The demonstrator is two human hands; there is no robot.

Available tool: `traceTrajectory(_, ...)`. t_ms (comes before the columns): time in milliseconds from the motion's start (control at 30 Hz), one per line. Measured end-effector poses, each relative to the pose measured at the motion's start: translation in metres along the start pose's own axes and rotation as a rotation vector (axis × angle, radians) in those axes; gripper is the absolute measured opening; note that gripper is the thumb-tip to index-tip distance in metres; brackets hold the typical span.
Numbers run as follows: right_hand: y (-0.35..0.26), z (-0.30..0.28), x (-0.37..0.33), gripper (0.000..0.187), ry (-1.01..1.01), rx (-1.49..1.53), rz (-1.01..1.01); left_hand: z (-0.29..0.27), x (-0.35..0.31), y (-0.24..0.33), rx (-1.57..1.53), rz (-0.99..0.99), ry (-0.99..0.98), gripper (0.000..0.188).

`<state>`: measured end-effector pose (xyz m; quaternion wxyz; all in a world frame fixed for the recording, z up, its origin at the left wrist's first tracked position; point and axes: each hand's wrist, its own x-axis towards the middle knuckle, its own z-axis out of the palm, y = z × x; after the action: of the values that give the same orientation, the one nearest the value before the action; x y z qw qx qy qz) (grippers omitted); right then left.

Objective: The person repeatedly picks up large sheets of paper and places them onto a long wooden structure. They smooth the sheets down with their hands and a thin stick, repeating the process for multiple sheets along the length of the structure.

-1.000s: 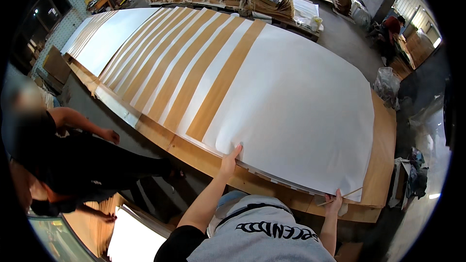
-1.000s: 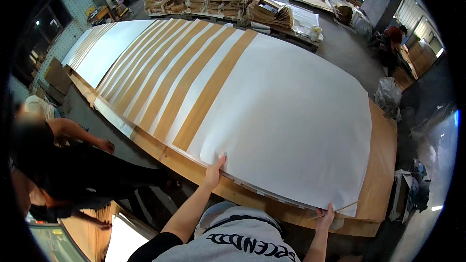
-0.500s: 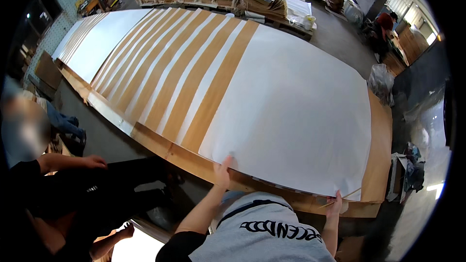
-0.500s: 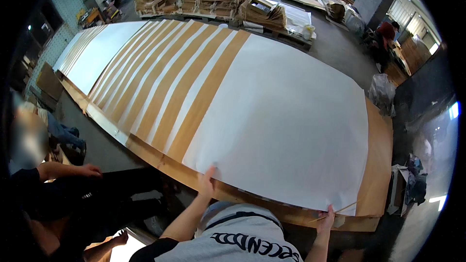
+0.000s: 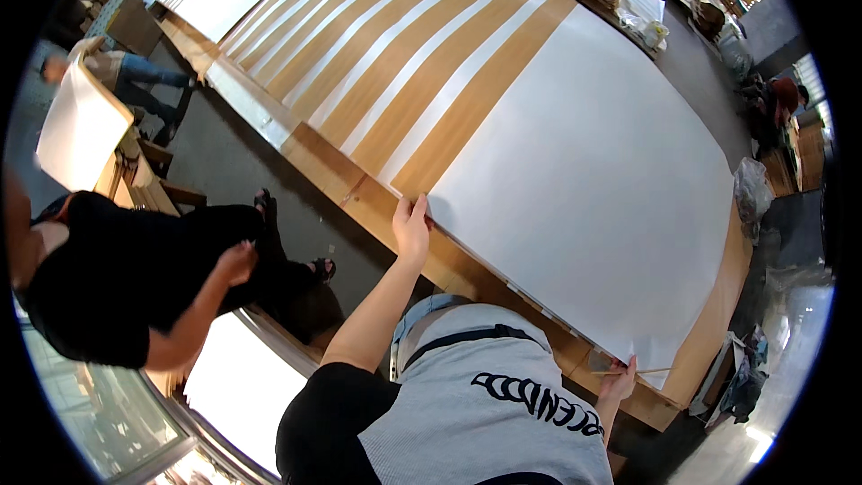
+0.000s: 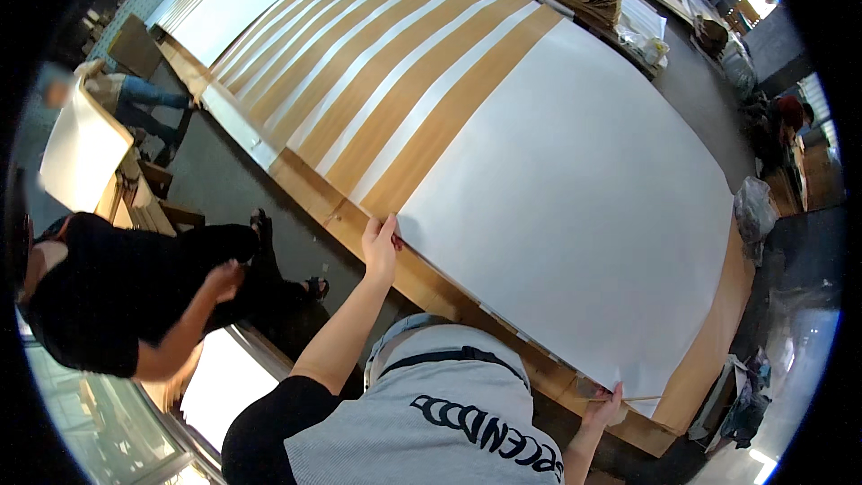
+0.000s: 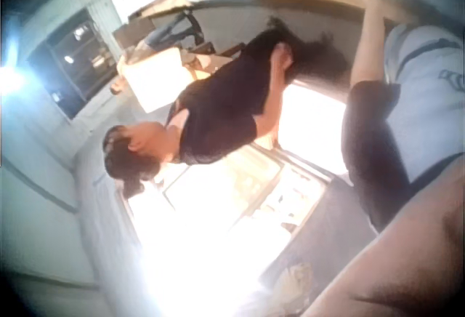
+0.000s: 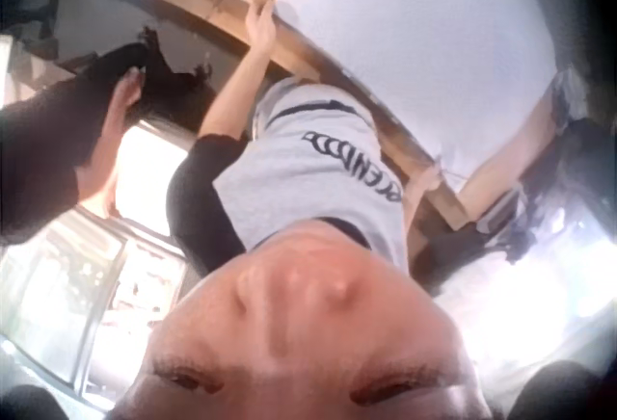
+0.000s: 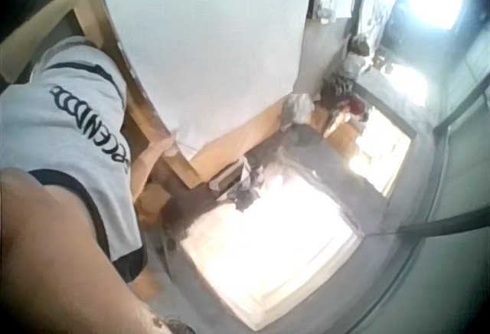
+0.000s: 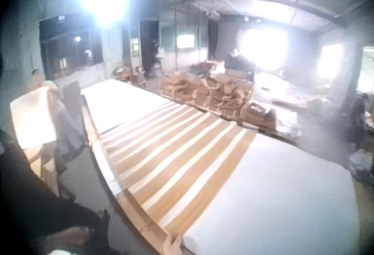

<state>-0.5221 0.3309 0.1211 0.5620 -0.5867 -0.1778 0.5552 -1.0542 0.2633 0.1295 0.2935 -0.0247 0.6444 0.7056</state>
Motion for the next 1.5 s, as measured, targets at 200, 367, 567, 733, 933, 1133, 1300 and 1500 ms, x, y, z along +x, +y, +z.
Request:
traceTrajectory(200, -0.001, 0.006, -0.005, 0.031, -0.007, -0.015, -0.023, 0.000, 0.001, 0.008, -0.074, -0.084, 0.018, 0.027)
traceTrajectory(367, 0.003, 0.000, 0.001, 0.032, -0.003, -0.037, -0.054, -0.001, 0.002, 0.007, -0.079, -0.065, 0.016, 0.022)
traceTrajectory(567, 0.001, 0.008, -0.005, 0.032, -0.052, -0.032, -0.047, -0.005, 0.005, 0.009, -0.034, -0.033, 0.020, 0.018)
traceTrajectory(733, 0.004, -0.004, 0.005, 0.035, -0.043, -0.060, -0.058, -0.004, 0.009, 0.008, -0.030, -0.073, 0.042, 0.017)
traceTrajectory(933, 0.006, 0.003, -0.004, 0.039, -0.061, -0.062, -0.036, -0.011, 0.012, 0.004, -0.054, -0.110, 0.042, 0.017)
traceTrajectory(1133, 0.013, -0.031, 0.018, 0.039, 0.040, -0.152, -0.013, -0.009, 0.011, 0.005, -0.082, -0.129, 0.044, 0.015)
traceTrajectory(1300, 0.010, 0.005, -0.007, 0.040, 0.004, -0.046, -0.031, -0.009, 0.012, 0.001, -0.072, -0.110, 0.062, 0.014)
traceTrajectory(1500, 0.010, 0.005, -0.004, 0.038, -0.071, -0.016, -0.093, -0.009, 0.008, 0.005, -0.112, -0.053, -0.001, 0.016)
